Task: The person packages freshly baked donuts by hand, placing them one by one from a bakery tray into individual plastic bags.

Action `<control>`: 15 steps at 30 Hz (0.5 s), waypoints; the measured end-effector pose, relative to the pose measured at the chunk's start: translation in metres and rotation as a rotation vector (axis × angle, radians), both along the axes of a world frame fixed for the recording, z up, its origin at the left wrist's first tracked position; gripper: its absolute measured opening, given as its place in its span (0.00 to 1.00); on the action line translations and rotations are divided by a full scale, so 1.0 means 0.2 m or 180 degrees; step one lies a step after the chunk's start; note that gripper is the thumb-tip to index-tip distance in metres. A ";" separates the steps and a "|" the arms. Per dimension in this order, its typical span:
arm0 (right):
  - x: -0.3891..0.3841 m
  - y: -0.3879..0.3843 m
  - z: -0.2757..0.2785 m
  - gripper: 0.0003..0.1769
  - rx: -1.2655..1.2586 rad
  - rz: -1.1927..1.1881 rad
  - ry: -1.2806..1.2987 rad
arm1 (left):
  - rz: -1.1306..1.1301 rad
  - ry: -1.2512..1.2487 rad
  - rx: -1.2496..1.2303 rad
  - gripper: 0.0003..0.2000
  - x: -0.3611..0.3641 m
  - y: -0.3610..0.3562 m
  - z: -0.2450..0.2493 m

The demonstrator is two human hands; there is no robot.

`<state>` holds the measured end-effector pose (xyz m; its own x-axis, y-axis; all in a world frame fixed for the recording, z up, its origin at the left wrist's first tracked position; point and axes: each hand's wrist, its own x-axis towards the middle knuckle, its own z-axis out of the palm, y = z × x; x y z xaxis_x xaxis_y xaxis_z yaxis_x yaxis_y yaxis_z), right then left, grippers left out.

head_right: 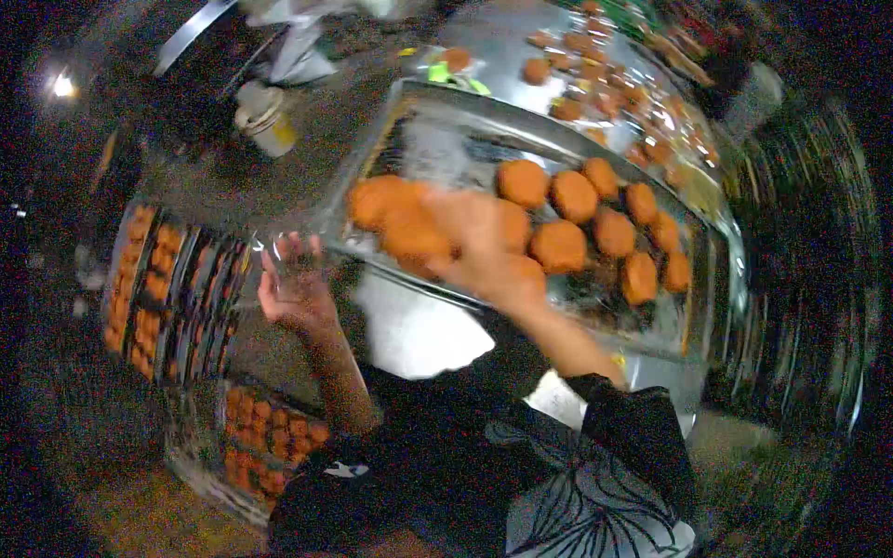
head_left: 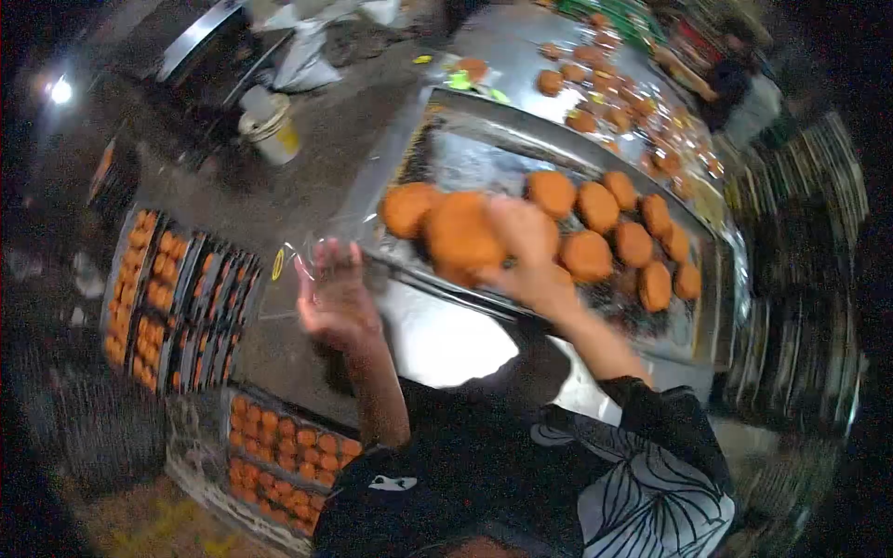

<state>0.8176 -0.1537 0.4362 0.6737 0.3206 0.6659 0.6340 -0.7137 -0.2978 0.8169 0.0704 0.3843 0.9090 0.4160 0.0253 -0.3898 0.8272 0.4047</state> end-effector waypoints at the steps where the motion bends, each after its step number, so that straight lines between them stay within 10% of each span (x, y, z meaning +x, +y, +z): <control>1: 0.00 0.06 -0.02 0.39 0.0392 0.0831 -0.0732 | -0.0073 -0.0341 0.0285 0.25 -0.01 -0.14 0.01; 11: -0.35 -0.05 0.04 0.46 0.1317 -0.0857 0.0219 | -0.2680 0.0198 -0.0337 0.30 -0.24 -0.80 0.13; 15: -0.54 -0.30 -0.03 0.29 0.1568 -0.1936 0.0065 | -0.3386 0.1038 -0.0208 0.24 -0.33 -0.89 0.05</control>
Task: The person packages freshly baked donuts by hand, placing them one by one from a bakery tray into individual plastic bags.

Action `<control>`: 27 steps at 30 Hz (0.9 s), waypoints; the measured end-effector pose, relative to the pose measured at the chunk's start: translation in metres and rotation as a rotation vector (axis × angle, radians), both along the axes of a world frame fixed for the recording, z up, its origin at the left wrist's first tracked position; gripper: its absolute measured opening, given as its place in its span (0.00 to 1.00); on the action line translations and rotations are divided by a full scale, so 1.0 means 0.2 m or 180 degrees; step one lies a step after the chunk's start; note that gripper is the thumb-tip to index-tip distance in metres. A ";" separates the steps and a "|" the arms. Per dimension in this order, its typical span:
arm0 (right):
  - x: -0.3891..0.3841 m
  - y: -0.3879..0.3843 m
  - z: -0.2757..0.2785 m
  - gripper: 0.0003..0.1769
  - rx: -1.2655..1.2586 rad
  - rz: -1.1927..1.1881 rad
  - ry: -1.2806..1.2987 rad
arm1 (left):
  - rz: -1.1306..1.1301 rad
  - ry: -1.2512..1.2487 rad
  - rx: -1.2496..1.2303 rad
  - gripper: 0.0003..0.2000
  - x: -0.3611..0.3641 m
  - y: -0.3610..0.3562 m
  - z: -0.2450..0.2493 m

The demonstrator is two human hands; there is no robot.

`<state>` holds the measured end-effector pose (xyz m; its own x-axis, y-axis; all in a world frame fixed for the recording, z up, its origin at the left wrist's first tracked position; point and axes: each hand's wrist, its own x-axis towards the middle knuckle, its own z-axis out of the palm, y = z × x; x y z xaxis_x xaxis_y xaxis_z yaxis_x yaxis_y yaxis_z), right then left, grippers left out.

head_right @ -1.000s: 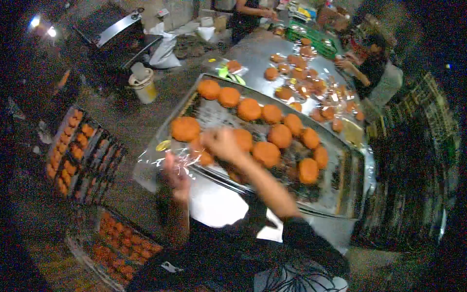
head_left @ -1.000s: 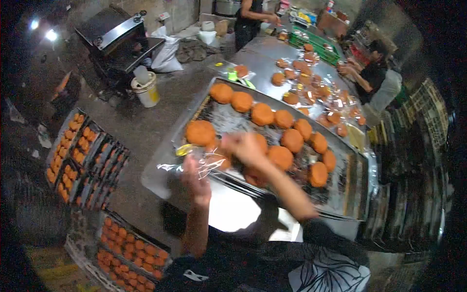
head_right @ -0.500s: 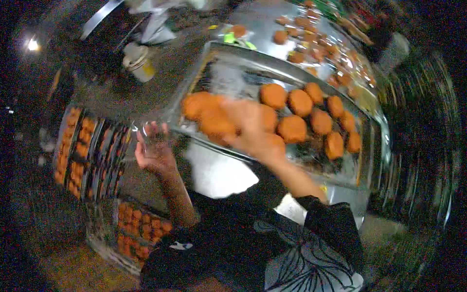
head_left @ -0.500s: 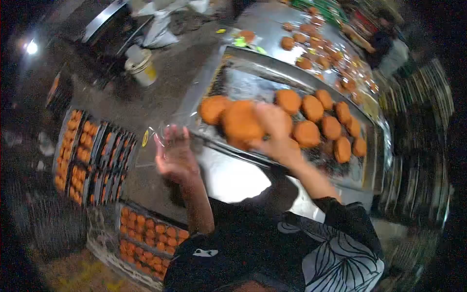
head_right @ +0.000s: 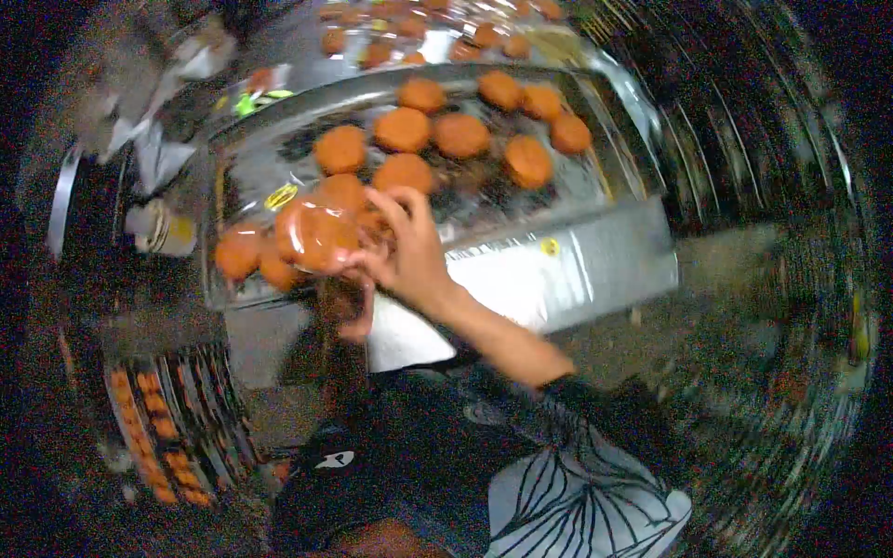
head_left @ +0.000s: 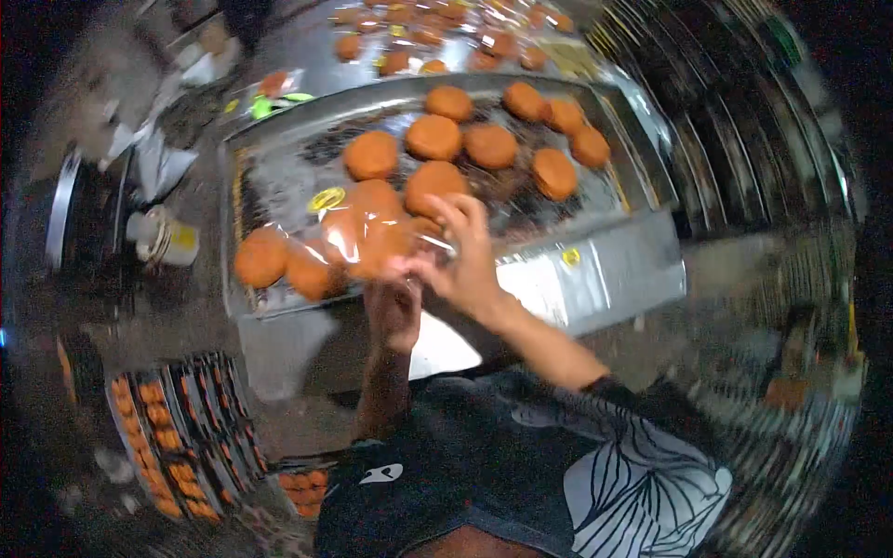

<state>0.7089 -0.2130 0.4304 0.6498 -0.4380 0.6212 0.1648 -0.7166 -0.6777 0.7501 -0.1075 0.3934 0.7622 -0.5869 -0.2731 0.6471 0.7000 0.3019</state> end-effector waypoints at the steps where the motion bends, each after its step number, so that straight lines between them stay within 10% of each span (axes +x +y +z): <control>1: -0.02 -0.13 -0.01 0.22 0.0139 0.0285 0.0684 | -0.0451 -0.0660 0.0444 0.21 -0.07 -0.03 0.00; 5: 0.10 -0.64 0.32 0.08 -0.0254 -0.0240 0.0183 | -0.2779 -0.2777 0.0700 0.08 -0.33 -0.15 -0.04; 8: 0.24 -0.79 0.30 0.19 -0.1176 0.0061 -0.0940 | -0.4130 -0.3913 0.1046 0.11 -0.67 -0.48 -0.10; 10: -0.16 -0.81 0.11 0.26 -0.0777 0.0622 -0.0030 | -0.3340 -0.5382 0.1846 0.13 -0.93 -0.74 -0.42; 12: -0.68 -0.87 -0.12 0.22 -0.0160 0.0269 0.0722 | -0.2460 -0.4891 0.1697 0.12 -1.09 -0.99 -0.83; 14: -1.27 -0.92 -0.51 0.19 0.1278 -0.0283 0.1573 | -0.2465 -0.5035 0.3164 0.09 -1.15 -1.11 -1.19; 17: -1.79 -0.92 -0.75 0.23 0.2350 0.0102 0.2641 | -0.1530 -0.6258 0.2561 0.06 -1.06 -1.05 -1.07; 21: -1.67 -0.92 -0.78 0.14 0.2245 0.0722 0.2182 | -0.2272 -0.5053 0.2229 0.13 -0.99 -1.02 -0.80; 22: -1.60 -0.96 -0.79 0.12 0.2190 0.0785 0.2130 | -0.2983 -0.3734 0.2415 0.16 -1.03 -1.02 -0.63; 25: -1.54 -1.01 -0.76 0.08 0.2249 0.0826 0.1710 | -0.2571 -0.4750 0.2033 0.17 -1.05 -1.02 -0.83; 27: -1.59 -0.99 -0.78 0.09 0.1823 0.0814 0.1663 | -0.2899 -0.3084 0.2400 0.16 -1.05 -1.02 -0.93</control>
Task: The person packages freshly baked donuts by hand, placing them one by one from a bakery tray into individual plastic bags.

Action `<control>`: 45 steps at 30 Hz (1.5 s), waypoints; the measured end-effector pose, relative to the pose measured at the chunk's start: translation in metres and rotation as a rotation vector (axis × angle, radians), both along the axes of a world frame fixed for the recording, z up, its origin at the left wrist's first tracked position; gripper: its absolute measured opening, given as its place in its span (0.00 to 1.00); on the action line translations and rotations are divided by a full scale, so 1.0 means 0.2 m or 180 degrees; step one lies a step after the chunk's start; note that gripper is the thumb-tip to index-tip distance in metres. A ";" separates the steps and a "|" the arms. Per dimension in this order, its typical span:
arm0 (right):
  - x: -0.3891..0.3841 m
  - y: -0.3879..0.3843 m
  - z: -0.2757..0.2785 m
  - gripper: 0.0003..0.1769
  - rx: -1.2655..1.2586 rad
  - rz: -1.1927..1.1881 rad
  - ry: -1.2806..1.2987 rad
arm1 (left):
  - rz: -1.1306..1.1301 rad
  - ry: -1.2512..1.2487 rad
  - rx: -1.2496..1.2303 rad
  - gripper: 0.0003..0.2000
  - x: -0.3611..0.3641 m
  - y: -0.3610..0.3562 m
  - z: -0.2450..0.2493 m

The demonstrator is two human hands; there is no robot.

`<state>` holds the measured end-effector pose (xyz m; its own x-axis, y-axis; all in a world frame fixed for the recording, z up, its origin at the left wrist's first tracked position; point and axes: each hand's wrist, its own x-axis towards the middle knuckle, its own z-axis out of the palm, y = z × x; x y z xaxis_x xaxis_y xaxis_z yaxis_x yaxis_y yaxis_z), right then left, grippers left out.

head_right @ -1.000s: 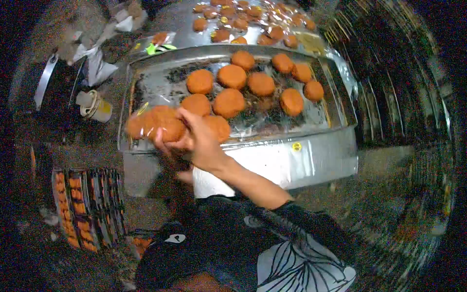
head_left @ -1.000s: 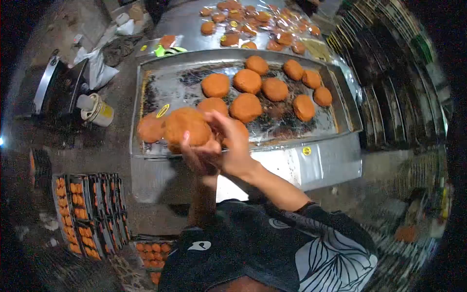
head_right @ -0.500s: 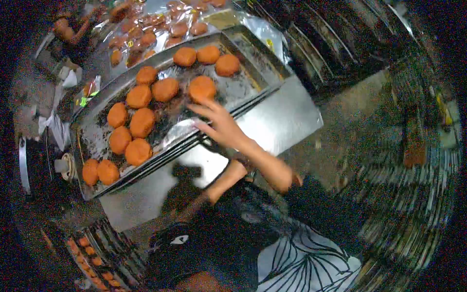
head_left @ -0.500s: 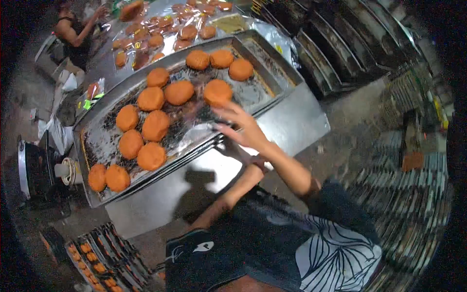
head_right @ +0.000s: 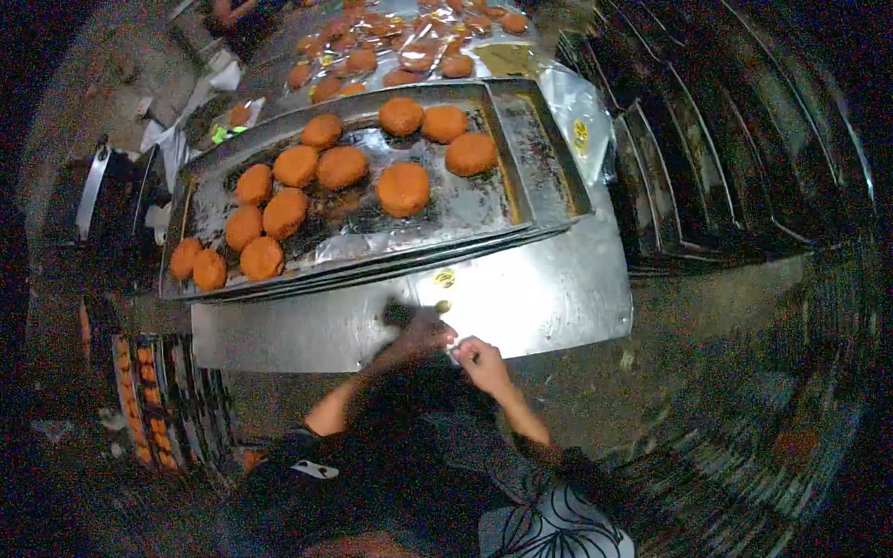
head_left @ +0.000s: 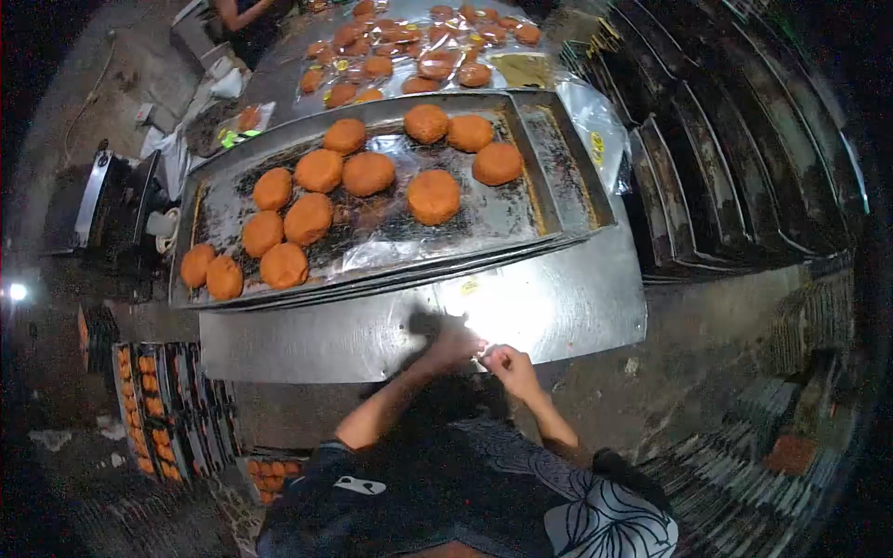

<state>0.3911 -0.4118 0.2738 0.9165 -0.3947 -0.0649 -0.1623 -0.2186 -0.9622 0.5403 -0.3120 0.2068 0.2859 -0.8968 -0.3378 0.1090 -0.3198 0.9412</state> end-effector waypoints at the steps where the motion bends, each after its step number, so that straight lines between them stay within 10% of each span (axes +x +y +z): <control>1: -0.02 0.03 0.07 0.09 -0.0259 -0.0293 0.0560 | 0.0040 0.0001 -0.0025 0.16 0.00 -0.01 -0.06; 5: 0.00 0.14 0.02 0.12 -0.0534 -0.1153 0.0646 | -0.0494 -0.0368 -0.0572 0.10 -0.04 0.00 0.28; 7: 0.04 0.16 0.07 0.13 -0.0770 -0.1065 0.0885 | 0.0384 -0.0715 -0.0306 0.07 -0.03 0.01 0.49; 9: 0.09 0.12 0.09 0.06 0.2620 -0.1103 0.0668 | 0.0881 -0.1151 -0.1064 0.04 -0.04 0.02 0.59; 11: 0.30 0.05 0.24 0.16 0.3854 -0.1827 -0.0360 | 0.0551 -0.1740 -0.1645 0.04 -0.03 0.08 0.73; 13: 0.58 0.11 0.47 0.38 0.2363 -0.0866 -0.1400 | 0.1368 -0.1310 -0.1090 0.11 0.03 0.16 0.82; 15: 0.75 0.29 0.63 0.38 0.3801 -0.0010 -0.2007 | 0.2852 -0.0229 -0.1905 0.19 0.19 0.20 0.86; 17: 0.89 0.45 0.46 0.33 0.5011 0.1424 -0.1339 | 0.2527 0.1340 -0.2059 0.21 0.44 0.44 0.82; 20: 1.15 0.50 0.63 0.21 0.1950 0.2047 0.0353 | 0.2841 0.2304 -0.2215 0.17 0.73 0.75 0.80; 23: 1.66 0.35 0.62 0.35 -0.2979 0.1489 -0.1652 | 0.4115 0.1656 -0.2977 0.16 0.86 1.01 0.92; 24: 1.79 0.30 0.49 0.37 -0.3915 0.1654 -0.1003 | 0.4138 0.1802 -0.3118 0.17 0.90 1.07 0.97; 27: 1.83 0.38 0.37 0.33 -0.3544 0.1291 -0.0537 | 0.4129 0.1792 -0.3405 0.19 0.96 1.24 1.01; 29: 1.71 0.47 0.39 0.31 -0.1948 0.0433 -0.0057 | 0.4099 0.1722 -0.3540 0.20 0.99 1.31 1.00; 32: 1.39 0.77 0.62 0.35 -0.2461 -0.0762 -0.1530 | 0.5123 0.1889 -0.3726 0.21 1.08 1.22 0.99; 35: 1.27 0.88 0.81 0.46 -0.2758 -0.0259 -0.2433 | 0.3811 0.0615 -0.3477 0.23 0.90 0.90 0.98; 37: 1.23 0.83 0.80 0.48 -0.2522 -0.0810 -0.2329 | 0.3997 0.1306 -0.3079 0.25 0.78 0.76 1.07; 40: 1.00 0.78 0.75 0.52 -0.2401 -0.1121 -0.2181 | 0.1308 0.2832 -0.3740 0.27 0.64 0.66 1.09; 41: 0.96 0.75 0.77 0.53 -0.2423 -0.1209 -0.2200 | 0.2268 0.2170 -0.3033 0.28 0.57 0.61 1.06; 45: 0.86 0.61 0.79 0.52 -0.2037 -0.1220 -0.1932 | 0.2231 0.3553 -0.2818 0.29 0.42 0.43 1.03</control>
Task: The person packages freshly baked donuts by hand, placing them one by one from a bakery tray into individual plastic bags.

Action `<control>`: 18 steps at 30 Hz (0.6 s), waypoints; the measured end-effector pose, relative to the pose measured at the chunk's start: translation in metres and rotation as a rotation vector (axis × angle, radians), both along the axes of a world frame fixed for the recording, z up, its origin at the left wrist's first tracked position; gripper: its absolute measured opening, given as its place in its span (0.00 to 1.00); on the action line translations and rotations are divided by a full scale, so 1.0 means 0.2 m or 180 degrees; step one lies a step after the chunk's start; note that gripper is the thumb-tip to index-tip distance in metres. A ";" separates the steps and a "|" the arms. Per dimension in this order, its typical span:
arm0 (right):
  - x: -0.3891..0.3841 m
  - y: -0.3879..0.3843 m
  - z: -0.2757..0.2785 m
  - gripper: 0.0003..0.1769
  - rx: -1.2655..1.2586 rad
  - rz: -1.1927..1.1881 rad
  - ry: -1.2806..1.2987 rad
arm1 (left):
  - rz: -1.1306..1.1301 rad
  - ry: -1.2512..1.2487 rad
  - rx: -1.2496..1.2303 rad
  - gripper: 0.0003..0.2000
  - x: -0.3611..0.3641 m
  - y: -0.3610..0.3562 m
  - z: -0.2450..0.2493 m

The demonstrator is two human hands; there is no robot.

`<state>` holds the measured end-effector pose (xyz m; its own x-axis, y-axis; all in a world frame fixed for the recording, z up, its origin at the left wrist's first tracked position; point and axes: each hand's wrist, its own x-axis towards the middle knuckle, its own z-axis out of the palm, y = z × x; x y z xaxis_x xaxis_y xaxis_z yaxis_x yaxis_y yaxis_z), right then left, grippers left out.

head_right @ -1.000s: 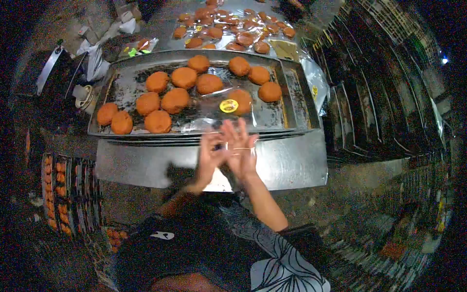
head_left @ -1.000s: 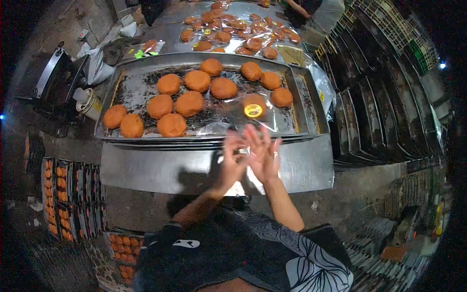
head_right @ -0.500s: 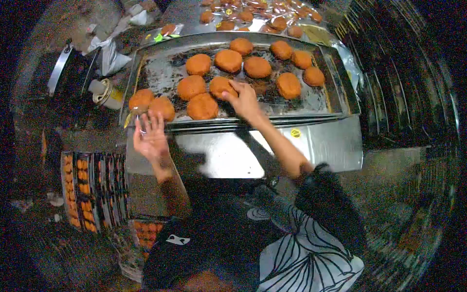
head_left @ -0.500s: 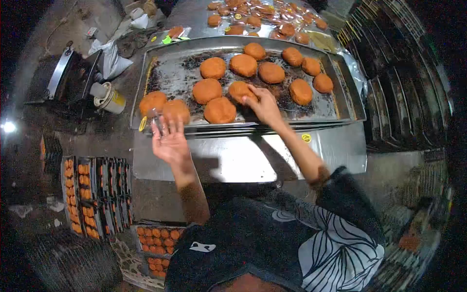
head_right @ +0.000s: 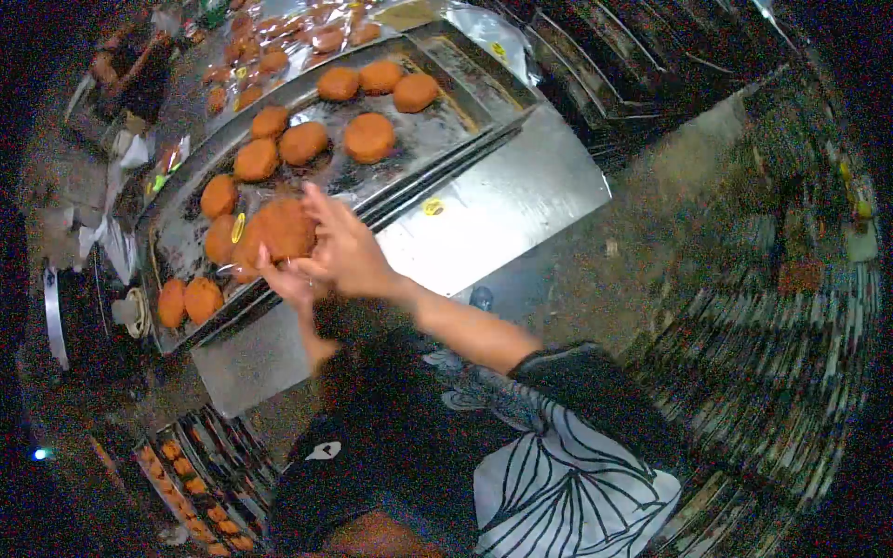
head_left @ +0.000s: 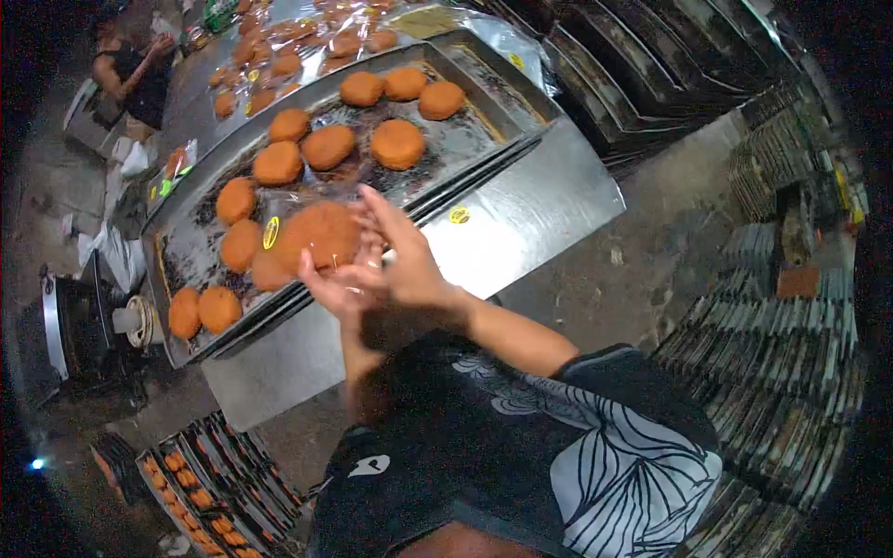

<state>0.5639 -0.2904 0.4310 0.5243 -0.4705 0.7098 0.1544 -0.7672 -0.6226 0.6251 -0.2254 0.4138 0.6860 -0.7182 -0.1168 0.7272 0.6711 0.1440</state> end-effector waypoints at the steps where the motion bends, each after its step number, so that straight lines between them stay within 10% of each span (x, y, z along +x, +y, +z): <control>1: -0.10 -0.02 -0.05 0.49 0.0549 -0.0088 0.0103 | -0.0454 -0.0297 0.0547 0.27 -0.01 -0.01 -0.01; 3: -0.22 -0.13 -0.08 0.37 0.0684 -0.0204 0.0468 | -0.0655 -0.1058 0.2090 0.19 -0.07 -0.02 -0.11; 4: -0.23 -0.26 -0.14 0.28 0.0510 0.0114 0.0940 | -0.0428 -0.3934 0.2550 0.14 -0.16 -0.02 -0.20; 5: -0.23 -0.39 -0.20 0.16 0.1024 0.0589 0.1021 | -0.0608 -0.1661 0.1800 0.12 -0.28 -0.12 -0.21; 6: -0.19 -0.54 -0.13 0.08 0.1104 0.0526 0.0738 | -0.0890 -0.2455 0.1731 0.13 -0.31 -0.15 -0.39; 8: -0.06 -0.75 0.09 0.09 0.0487 -0.0021 0.0397 | -0.1816 -0.3602 0.2392 0.19 -0.44 -0.24 -0.57; 10: 0.10 -0.82 0.30 0.16 0.0067 0.0159 -0.0003 | -0.0908 -0.6435 0.3220 0.21 -0.58 -0.37 -0.77; 13: -0.04 -0.75 0.15 0.43 0.0325 0.0948 0.0155 | -0.0284 -0.6651 0.2836 0.16 -0.56 -0.46 -1.10; 15: -0.41 -0.71 -0.13 0.39 0.1802 0.0997 0.1541 | -0.1072 -0.6133 0.3266 0.12 -0.50 -0.48 -1.06; 16: -0.60 -0.72 -0.45 0.25 0.1028 0.0472 0.1859 | -0.1209 -0.5865 0.3003 0.10 -0.46 -0.45 -0.98; 18: -0.91 -0.68 -0.56 0.17 0.1904 0.1356 0.3238 | -0.1636 -0.4590 0.2747 0.10 -0.44 -0.41 -0.87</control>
